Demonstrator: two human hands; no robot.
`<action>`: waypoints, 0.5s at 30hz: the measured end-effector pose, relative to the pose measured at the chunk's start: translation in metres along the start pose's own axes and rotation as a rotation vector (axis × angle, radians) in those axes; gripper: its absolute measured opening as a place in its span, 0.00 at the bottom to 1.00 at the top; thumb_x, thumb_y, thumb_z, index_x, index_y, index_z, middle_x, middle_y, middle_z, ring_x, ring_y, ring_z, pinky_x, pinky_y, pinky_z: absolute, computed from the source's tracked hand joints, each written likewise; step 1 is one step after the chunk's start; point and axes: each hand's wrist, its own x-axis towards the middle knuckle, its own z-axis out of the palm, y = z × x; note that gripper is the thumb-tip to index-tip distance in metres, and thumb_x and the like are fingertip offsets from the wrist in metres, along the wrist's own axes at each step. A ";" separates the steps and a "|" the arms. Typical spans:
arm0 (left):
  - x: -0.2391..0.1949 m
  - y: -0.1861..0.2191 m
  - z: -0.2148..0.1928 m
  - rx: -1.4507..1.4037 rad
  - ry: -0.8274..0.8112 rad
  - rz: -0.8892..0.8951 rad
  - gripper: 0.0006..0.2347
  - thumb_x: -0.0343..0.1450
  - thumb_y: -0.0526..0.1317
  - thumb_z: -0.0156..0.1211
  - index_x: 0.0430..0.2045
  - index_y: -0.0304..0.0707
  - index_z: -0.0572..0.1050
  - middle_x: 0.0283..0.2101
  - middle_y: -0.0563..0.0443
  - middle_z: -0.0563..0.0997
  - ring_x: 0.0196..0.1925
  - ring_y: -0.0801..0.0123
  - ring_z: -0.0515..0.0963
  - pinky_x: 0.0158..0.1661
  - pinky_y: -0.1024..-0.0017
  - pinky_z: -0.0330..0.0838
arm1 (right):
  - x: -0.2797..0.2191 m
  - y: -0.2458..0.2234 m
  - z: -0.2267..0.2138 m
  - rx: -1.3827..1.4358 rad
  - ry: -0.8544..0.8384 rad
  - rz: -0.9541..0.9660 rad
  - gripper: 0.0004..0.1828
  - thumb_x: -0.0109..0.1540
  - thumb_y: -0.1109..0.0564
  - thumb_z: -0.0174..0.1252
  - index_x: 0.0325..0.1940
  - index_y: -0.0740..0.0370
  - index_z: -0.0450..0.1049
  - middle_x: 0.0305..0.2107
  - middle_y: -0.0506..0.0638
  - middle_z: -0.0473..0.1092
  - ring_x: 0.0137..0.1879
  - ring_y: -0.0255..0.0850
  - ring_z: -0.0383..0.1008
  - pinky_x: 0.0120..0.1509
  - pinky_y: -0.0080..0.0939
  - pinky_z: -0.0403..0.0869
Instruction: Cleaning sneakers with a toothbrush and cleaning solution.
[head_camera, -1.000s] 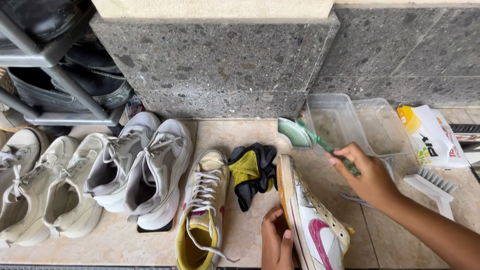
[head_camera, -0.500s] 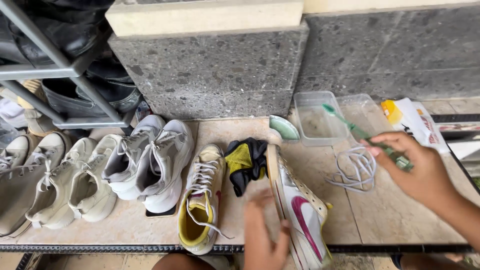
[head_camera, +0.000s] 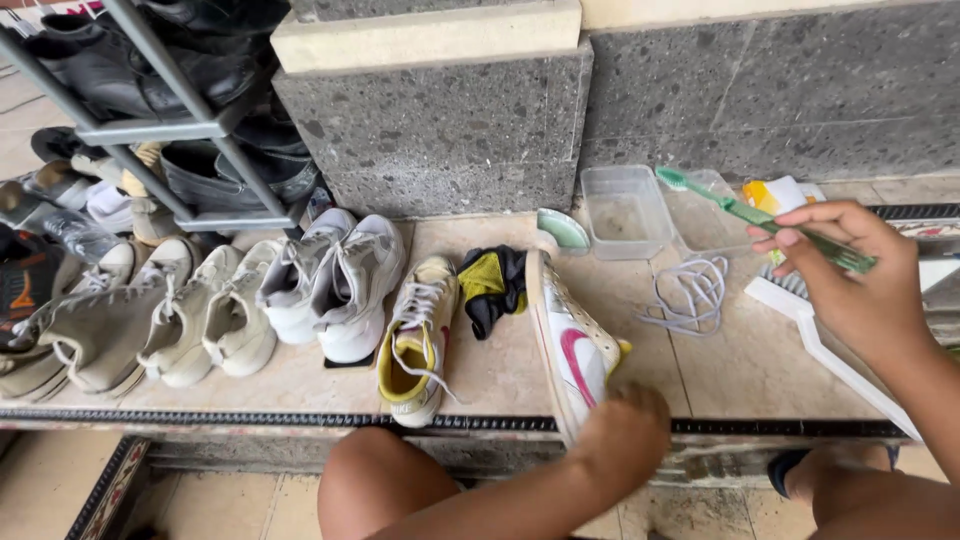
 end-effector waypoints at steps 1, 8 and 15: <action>0.010 0.005 0.015 -0.002 -0.004 -0.001 0.12 0.77 0.36 0.49 0.51 0.26 0.73 0.46 0.36 0.81 0.41 0.61 0.82 0.32 0.72 0.81 | -0.003 -0.003 -0.002 0.002 -0.003 0.003 0.02 0.75 0.70 0.54 0.50 0.75 0.69 0.42 0.66 0.74 0.53 0.52 0.81 0.46 0.40 0.79; -0.010 -0.024 0.032 -0.216 -0.311 -0.541 0.24 0.80 0.50 0.39 0.65 0.29 0.60 0.27 0.55 0.74 0.24 0.74 0.69 0.20 0.73 0.57 | -0.023 -0.035 -0.010 -0.024 0.011 -0.029 0.01 0.75 0.70 0.54 0.51 0.74 0.70 0.44 0.65 0.75 0.53 0.51 0.80 0.48 0.41 0.79; -0.046 -0.044 0.024 -0.941 0.025 -0.601 0.31 0.75 0.49 0.43 0.68 0.23 0.44 0.31 0.35 0.79 0.32 0.40 0.80 0.27 0.50 0.72 | -0.041 -0.003 -0.036 -0.529 -0.069 -0.315 0.08 0.71 0.57 0.64 0.54 0.56 0.82 0.34 0.44 0.77 0.36 0.35 0.72 0.33 0.37 0.64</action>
